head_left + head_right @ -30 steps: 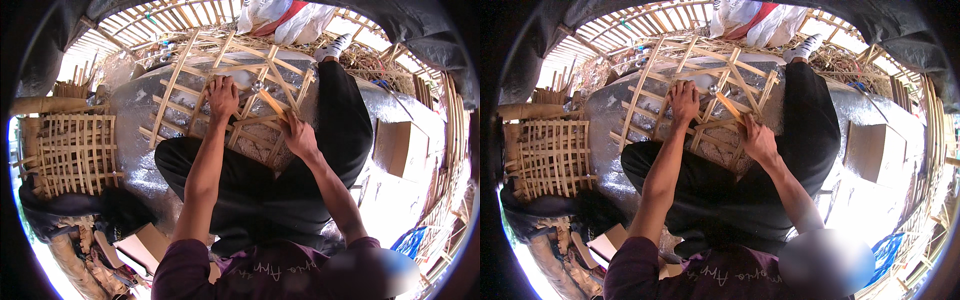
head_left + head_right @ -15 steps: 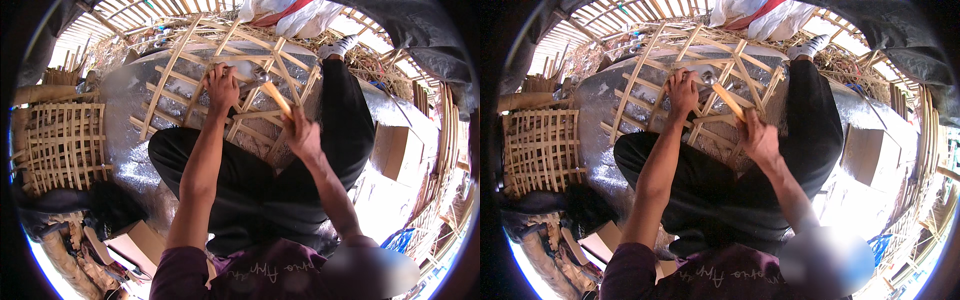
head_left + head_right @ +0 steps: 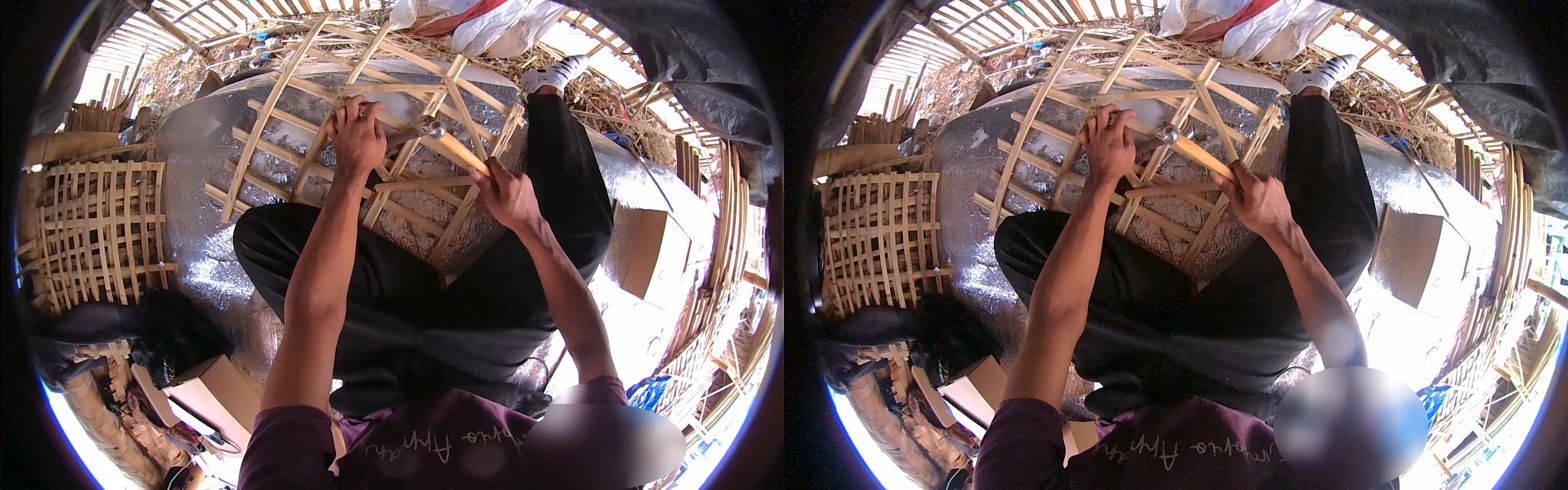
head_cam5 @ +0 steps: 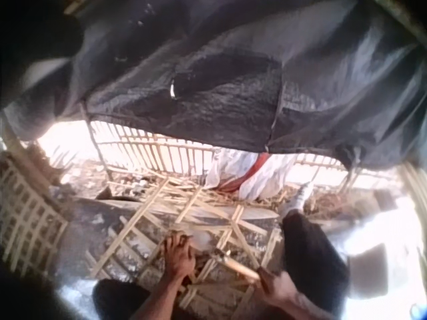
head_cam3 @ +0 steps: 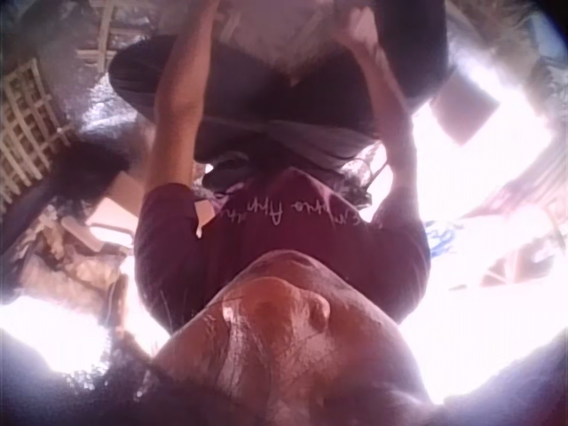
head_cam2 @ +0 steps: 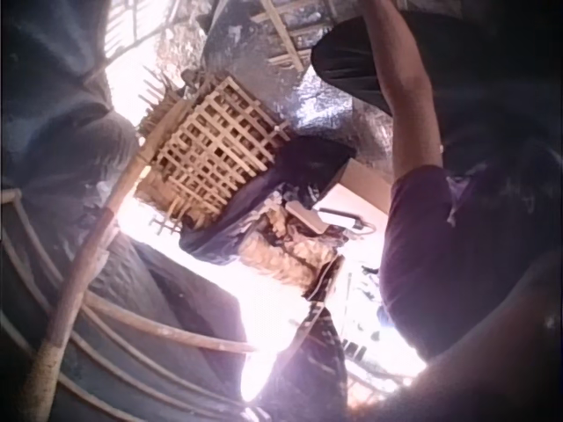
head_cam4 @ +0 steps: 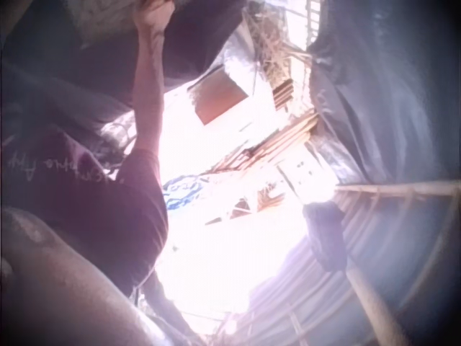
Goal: The person assembles a bamboo lattice by driving nails into the intersections of thin wood strips using a hammer. They handle the wooden structure, flipping it over and repositioning it on a tarp while continuing to secure the joints.
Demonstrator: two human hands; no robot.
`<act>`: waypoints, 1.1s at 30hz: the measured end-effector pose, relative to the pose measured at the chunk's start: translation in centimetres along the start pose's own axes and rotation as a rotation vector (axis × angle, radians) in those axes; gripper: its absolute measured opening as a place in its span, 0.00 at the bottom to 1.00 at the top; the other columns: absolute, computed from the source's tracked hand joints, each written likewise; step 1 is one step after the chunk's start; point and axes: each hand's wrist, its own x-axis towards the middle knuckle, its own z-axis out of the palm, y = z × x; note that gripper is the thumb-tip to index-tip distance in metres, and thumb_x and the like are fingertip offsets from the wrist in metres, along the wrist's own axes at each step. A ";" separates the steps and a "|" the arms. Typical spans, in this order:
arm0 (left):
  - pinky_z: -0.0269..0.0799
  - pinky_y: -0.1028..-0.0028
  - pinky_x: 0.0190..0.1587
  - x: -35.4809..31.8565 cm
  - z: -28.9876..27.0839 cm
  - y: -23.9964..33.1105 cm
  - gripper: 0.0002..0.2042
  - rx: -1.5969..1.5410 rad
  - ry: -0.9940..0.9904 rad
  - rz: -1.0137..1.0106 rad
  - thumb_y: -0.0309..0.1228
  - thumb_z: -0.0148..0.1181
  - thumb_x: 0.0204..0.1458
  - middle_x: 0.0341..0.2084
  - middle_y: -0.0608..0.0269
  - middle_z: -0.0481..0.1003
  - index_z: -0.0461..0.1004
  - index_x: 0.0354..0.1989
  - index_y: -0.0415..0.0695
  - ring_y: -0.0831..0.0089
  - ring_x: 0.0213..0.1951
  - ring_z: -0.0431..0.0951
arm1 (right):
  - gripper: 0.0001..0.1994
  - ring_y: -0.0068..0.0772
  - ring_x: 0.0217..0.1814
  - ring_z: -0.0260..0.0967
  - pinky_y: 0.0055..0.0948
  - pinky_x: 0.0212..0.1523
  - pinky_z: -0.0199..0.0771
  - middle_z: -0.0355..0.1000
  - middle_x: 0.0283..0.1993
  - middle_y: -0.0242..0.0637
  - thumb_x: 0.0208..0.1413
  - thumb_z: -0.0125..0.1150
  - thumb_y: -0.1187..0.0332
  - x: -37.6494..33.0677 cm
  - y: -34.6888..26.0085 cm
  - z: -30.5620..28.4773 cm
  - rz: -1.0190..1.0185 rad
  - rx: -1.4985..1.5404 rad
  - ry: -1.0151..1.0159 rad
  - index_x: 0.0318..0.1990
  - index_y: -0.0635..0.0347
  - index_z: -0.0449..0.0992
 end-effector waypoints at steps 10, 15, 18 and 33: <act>0.55 0.50 0.52 0.0 0.5 -0.3 0.17 0.043 0.027 0.028 0.26 0.60 0.44 0.48 0.66 0.66 0.73 0.44 0.58 0.60 0.50 0.66 | 0.14 0.51 0.25 0.76 0.43 0.25 0.77 0.75 0.24 0.48 0.59 0.58 0.59 -0.3 -0.1 0.9 0.096 -0.156 -0.028 0.43 0.61 0.71; 0.56 0.50 0.51 0.0 0.5 -0.3 0.17 0.032 0.060 0.042 0.26 0.60 0.44 0.48 0.66 0.67 0.74 0.44 0.58 0.59 0.50 0.66 | 0.14 0.51 0.22 0.75 0.42 0.23 0.76 0.74 0.21 0.47 0.59 0.57 0.59 -0.6 -0.7 1.3 0.073 -0.227 -0.026 0.43 0.61 0.72; 0.56 0.50 0.51 0.2 0.7 -0.2 0.16 0.026 0.041 0.014 0.25 0.59 0.45 0.48 0.66 0.66 0.74 0.44 0.58 0.59 0.50 0.66 | 0.14 0.51 0.20 0.74 0.44 0.20 0.75 0.73 0.18 0.46 0.60 0.57 0.58 -0.2 0.6 2.4 0.037 -0.241 0.027 0.42 0.61 0.72; 0.55 0.49 0.53 0.3 0.3 -0.2 0.17 0.008 0.016 0.001 0.25 0.58 0.47 0.48 0.65 0.66 0.74 0.45 0.57 0.58 0.51 0.66 | 0.14 0.52 0.19 0.72 0.43 0.19 0.71 0.71 0.17 0.46 0.59 0.57 0.59 0.3 -1.9 -0.5 -0.051 0.048 0.088 0.39 0.63 0.71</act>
